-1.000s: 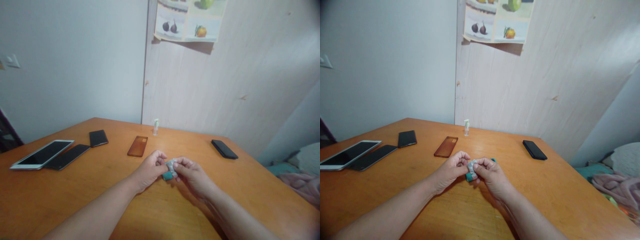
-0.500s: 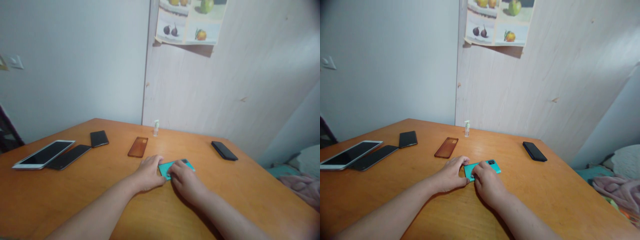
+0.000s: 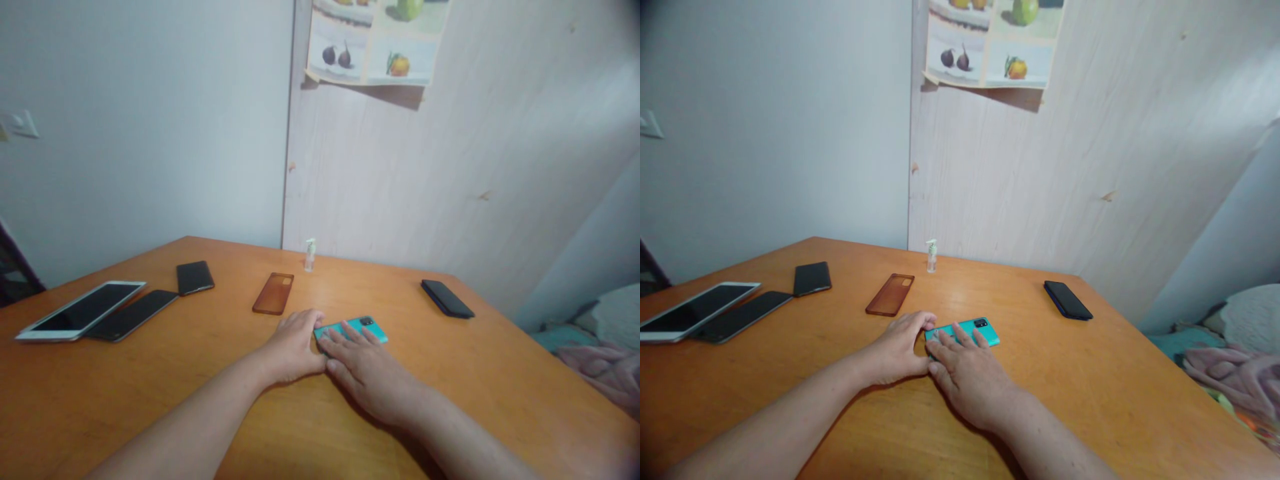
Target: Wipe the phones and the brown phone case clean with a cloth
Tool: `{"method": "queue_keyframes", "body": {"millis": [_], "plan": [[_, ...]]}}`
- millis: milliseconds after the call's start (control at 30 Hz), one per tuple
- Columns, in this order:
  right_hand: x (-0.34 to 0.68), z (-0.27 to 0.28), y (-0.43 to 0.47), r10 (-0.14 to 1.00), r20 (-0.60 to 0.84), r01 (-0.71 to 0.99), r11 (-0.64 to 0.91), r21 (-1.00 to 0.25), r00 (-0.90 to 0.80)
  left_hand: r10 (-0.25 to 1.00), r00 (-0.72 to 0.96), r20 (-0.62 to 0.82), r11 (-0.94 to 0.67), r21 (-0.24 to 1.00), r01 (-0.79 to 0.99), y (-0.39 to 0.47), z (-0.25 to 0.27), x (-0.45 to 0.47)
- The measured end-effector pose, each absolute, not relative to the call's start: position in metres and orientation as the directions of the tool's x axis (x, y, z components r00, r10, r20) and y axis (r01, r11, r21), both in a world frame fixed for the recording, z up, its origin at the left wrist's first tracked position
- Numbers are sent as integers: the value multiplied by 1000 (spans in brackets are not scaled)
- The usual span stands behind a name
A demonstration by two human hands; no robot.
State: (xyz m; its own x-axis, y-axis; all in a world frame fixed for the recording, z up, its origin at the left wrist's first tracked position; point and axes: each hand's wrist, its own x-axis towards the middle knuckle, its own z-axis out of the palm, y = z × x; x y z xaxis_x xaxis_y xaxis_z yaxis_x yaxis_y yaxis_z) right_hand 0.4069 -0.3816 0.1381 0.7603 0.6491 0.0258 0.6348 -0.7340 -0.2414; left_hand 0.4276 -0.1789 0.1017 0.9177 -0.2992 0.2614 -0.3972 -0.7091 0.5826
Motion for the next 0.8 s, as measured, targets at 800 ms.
{"method": "queue_keyframes", "body": {"millis": [800], "plan": [[426, 134, -399, 460, -27, 451, -880, -148, 888, -258, 938, 233, -715, 607, -347, -181, 102, 427]]}}
